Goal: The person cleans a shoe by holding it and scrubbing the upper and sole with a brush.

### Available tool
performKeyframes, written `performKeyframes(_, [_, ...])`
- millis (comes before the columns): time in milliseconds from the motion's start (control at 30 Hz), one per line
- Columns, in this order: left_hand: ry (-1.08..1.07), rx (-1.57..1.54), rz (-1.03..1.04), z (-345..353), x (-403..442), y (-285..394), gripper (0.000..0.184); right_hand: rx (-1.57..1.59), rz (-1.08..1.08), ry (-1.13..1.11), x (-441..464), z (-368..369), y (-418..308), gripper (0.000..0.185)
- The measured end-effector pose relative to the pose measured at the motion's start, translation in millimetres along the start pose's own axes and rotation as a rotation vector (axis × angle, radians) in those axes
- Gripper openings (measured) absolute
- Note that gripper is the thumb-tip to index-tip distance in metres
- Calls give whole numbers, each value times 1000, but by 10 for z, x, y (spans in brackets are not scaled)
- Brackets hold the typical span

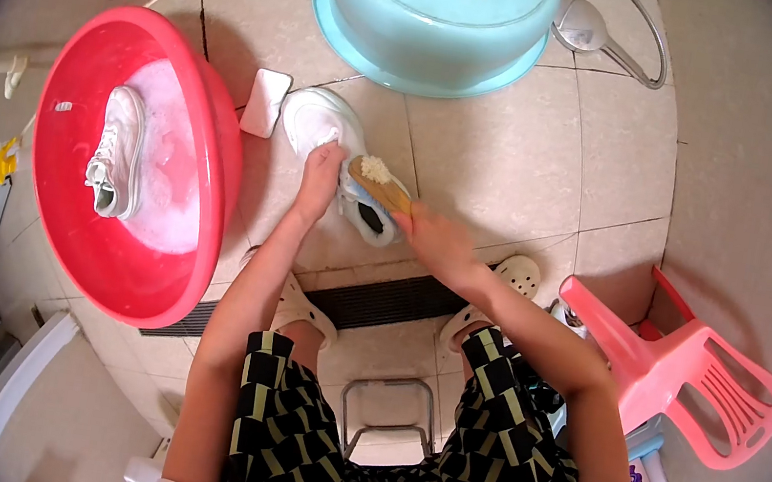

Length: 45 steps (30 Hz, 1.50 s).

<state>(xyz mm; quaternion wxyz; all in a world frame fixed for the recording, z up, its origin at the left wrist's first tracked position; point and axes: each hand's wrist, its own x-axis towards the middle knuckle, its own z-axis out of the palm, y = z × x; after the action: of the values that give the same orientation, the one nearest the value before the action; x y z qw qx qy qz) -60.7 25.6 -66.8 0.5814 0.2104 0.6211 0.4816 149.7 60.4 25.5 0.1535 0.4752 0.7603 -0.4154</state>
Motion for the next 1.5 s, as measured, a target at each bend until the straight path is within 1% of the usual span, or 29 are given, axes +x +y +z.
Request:
performKeyframes(67, [14,-36,42,30,-9,0,23,147,-96,137,95,44,-27,46])
performKeyframes(167, [38,-95,35,53,-27,52,27,111,-138,98,295,38,-42,48])
performKeyframes(267, [36,-54,49,9,-1,22,31,70,-151,121,374,17,-49,51])
performKeyframes(400, [14,-66,39,-1,-15,31,29,73,-173,145,342,-47,-91,52])
performKeyframes(500, [38,-87,23,5,-4,-7,27,61,-163,145,330,-32,-81,51])
performKeyframes(567, [51,-124,23,-23,31,-80,22,63,-166,118,258,-25,-46,50])
performKeyframes(633, [32,-72,16,-89,32,-102,22,52,-168,100,94,-53,33,47])
performKeyframes(667, [14,-19,12,-101,29,-92,22,40,-172,82,6,-72,70,45])
performKeyframes(800, [50,-74,25,42,-34,38,19,-6,-155,75,-279,-96,175,44])
performKeyframes(867, [82,-122,1,81,-42,68,17,-75,-107,-28,-399,-144,206,42])
performKeyframes(1000, [54,-58,22,22,-47,30,17,-92,-62,-60,-613,-139,286,43])
performKeyframes(1067, [64,-80,13,33,-55,38,18,-15,-123,77,-703,-69,362,42])
performKeyframes(1200, [76,-92,-10,37,-60,40,19,16,-159,112,-775,49,495,40])
performKeyframes(1267, [54,-65,19,20,-64,36,18,-41,-38,28,-756,139,541,38])
performKeyframes(1300, [53,-64,19,23,-61,37,18,-41,-38,29,-737,193,575,38])
performKeyframes(1367, [56,-38,48,19,-69,30,19,54,-99,128,-711,256,586,40])
performKeyframes(1500, [18,-17,31,29,-142,113,21,89,-49,127,-417,284,367,44])
